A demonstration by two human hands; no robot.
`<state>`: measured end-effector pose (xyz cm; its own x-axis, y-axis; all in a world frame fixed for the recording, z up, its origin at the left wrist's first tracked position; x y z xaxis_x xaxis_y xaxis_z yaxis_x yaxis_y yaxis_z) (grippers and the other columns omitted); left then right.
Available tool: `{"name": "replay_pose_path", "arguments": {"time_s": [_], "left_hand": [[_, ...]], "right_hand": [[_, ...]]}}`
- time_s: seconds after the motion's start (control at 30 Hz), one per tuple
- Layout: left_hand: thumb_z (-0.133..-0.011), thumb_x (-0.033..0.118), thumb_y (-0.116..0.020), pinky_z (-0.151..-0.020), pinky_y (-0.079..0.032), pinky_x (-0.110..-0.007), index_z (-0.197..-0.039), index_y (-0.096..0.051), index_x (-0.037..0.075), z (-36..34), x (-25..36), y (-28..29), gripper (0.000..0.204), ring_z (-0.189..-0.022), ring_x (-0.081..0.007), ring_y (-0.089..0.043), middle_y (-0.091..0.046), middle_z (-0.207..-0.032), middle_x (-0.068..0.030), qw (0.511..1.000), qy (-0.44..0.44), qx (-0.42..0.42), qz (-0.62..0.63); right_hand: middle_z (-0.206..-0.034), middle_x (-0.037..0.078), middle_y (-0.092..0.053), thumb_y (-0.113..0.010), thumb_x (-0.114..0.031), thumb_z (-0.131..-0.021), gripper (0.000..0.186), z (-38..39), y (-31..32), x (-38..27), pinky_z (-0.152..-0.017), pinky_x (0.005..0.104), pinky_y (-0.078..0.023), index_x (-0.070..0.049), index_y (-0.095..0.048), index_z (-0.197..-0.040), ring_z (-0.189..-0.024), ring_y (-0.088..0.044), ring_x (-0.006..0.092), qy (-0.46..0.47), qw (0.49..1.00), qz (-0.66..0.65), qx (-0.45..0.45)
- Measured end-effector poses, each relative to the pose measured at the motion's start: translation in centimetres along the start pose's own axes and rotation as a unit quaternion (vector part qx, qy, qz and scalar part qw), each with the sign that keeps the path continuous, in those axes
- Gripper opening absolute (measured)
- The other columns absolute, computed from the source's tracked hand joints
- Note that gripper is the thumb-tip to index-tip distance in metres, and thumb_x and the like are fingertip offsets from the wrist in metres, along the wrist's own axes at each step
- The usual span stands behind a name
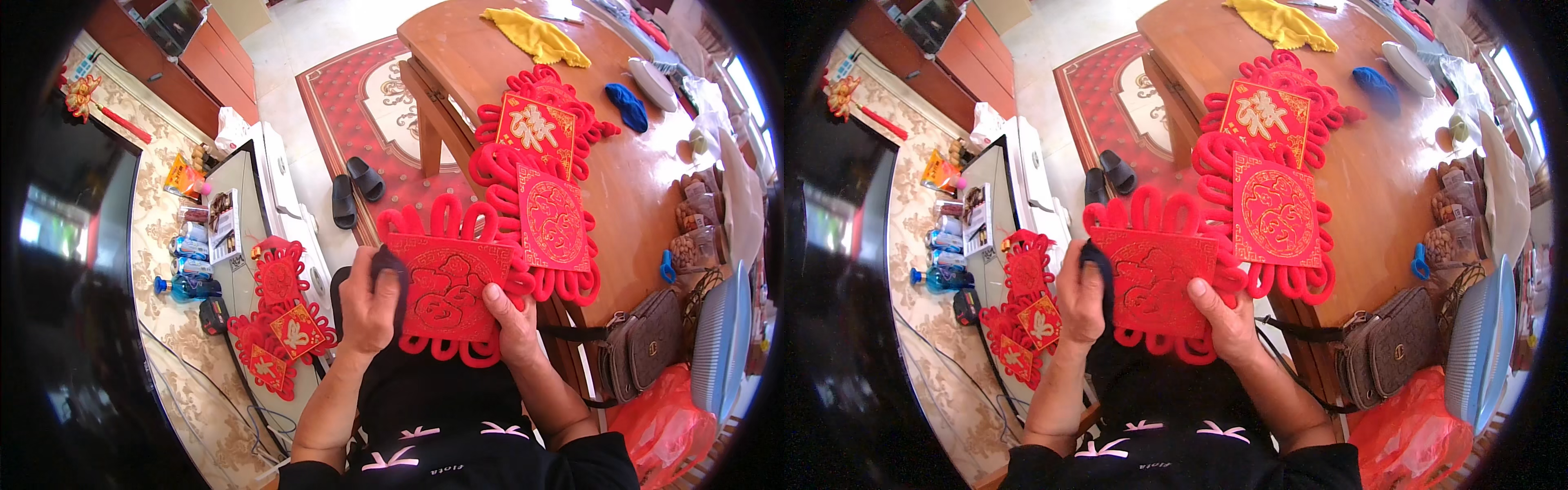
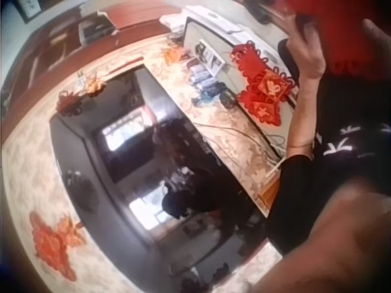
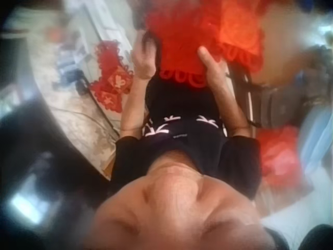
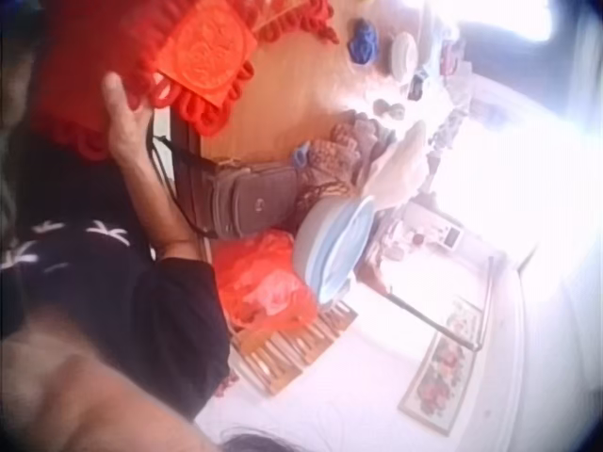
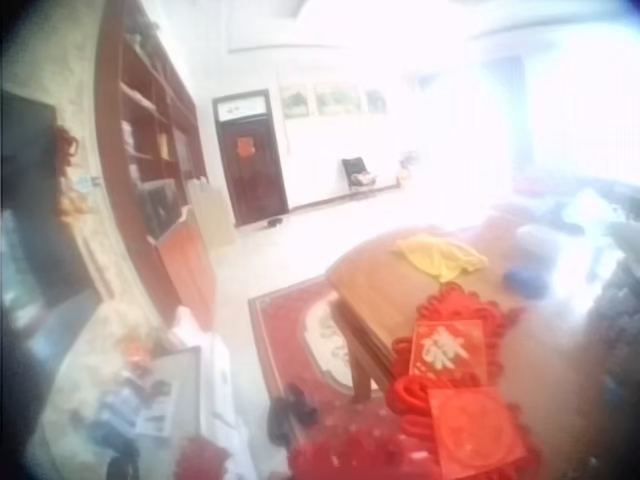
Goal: The person wipes a wall with a cloth and then hangs red Chinese knot decorations onto a hook on the wall.
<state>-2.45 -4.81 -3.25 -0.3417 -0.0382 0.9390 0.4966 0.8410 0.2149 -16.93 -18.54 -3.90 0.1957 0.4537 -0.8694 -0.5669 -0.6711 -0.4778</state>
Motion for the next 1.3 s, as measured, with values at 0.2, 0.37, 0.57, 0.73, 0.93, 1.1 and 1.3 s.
{"name": "replay_pose_path", "arguments": {"time_s": [0.2,0.37,0.57,0.73,0.93,1.1,1.3], "left_hand": [[-0.103,0.039,-0.04,-0.087,-0.054,-0.034,-0.122,-0.06,-0.002,-1.4,-1.0,1.7,0.049,-0.093,-0.0212,-0.068,-0.068,-0.112,-0.0118,0.878,0.237,0.128,0.395],[-0.102,0.044,-0.037,-0.098,-0.049,-0.039,-0.13,-0.055,-0.001,-0.8,-0.8,3.2,0.056,-0.109,-0.0243,-0.063,-0.063,-0.124,-0.0118,0.849,0.2,0.051,0.486],[-0.104,0.036,-0.046,-0.086,-0.043,-0.023,-0.128,-0.052,-0.003,2.2,0.0,-0.6,0.046,-0.097,-0.0077,-0.053,-0.061,-0.112,-0.0025,0.988,0.08,0.02,0.131],[-0.106,0.036,-0.04,-0.088,-0.048,-0.028,-0.121,-0.054,-0.003,1.5,-0.7,-0.5,0.044,-0.098,-0.0134,-0.06,-0.065,-0.11,-0.0073,0.924,0.2,0.088,0.314],[-0.105,0.043,-0.035,-0.088,-0.051,-0.032,-0.117,-0.058,0.0,0.7,-0.5,-0.8,0.05,-0.096,-0.0188,-0.065,-0.067,-0.107,-0.0108,0.877,0.27,0.136,0.373],[-0.103,0.053,-0.03,-0.087,-0.054,-0.039,-0.11,-0.062,0.004,0.0,-5.7,2.5,0.059,-0.093,-0.028,-0.067,-0.069,-0.101,-0.0133,0.795,0.291,0.112,0.52],[-0.101,0.057,-0.034,-0.095,-0.05,-0.038,-0.116,-0.059,0.001,1.0,-0.9,-0.7,0.063,-0.104,-0.0243,-0.064,-0.065,-0.116,-0.0118,0.845,0.302,0.215,0.385]], "right_hand": [[-0.116,0.008,-0.062,-0.063,-0.02,-0.095,0.041,0.3,-0.8,-1.0,-0.092,0.0326,-0.047,0.001,-0.053,-0.128,-0.104,-0.059,0.0173,0.027,1.0,0.005,-0.009],[-0.12,0.011,-0.062,-0.064,-0.019,-0.094,0.044,0.2,-0.5,-1.4,-0.095,0.0364,-0.048,0.001,-0.051,-0.131,-0.107,-0.061,0.0203,0.036,0.999,-0.032,0.012],[-0.119,0.01,-0.062,-0.063,-0.02,-0.095,0.043,-0.1,-0.7,-0.9,-0.093,0.034,-0.048,0.002,-0.052,-0.13,-0.106,-0.06,0.0179,0.016,1.0,-0.017,0.017],[-0.116,0.008,-0.063,-0.061,-0.019,-0.097,0.038,0.4,-1.5,-0.8,-0.092,0.0313,-0.047,0.004,-0.055,-0.127,-0.105,-0.059,0.0151,0.006,1.0,0.018,-0.013],[-0.113,0.007,-0.064,-0.06,-0.018,-0.097,0.034,0.1,-1.8,0.0,-0.088,0.0286,-0.047,0.003,-0.057,-0.124,-0.099,-0.058,0.0118,0.024,0.998,0.049,-0.007],[-0.108,0.005,-0.065,-0.061,-0.016,-0.097,0.029,0.7,-1.0,-0.8,-0.084,0.0279,-0.048,0.003,-0.06,-0.119,-0.095,-0.059,0.0112,0.036,0.998,0.047,0.028],[-0.103,0.002,-0.065,-0.063,-0.018,-0.096,0.031,0.3,-1.2,-0.2,-0.08,0.0261,-0.048,0.002,-0.06,-0.119,-0.09,-0.058,0.0093,0.011,0.999,0.038,0.029]]}}
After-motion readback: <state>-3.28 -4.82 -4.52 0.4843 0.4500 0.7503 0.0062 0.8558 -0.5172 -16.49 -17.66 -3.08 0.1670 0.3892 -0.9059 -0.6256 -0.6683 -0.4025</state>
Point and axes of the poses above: each hand's wrist, its own z-axis away from the middle knuckle, its own y-axis out of the back of the hand, x = y × z, the point moved 1 cm from there along -z, towards the middle knuckle
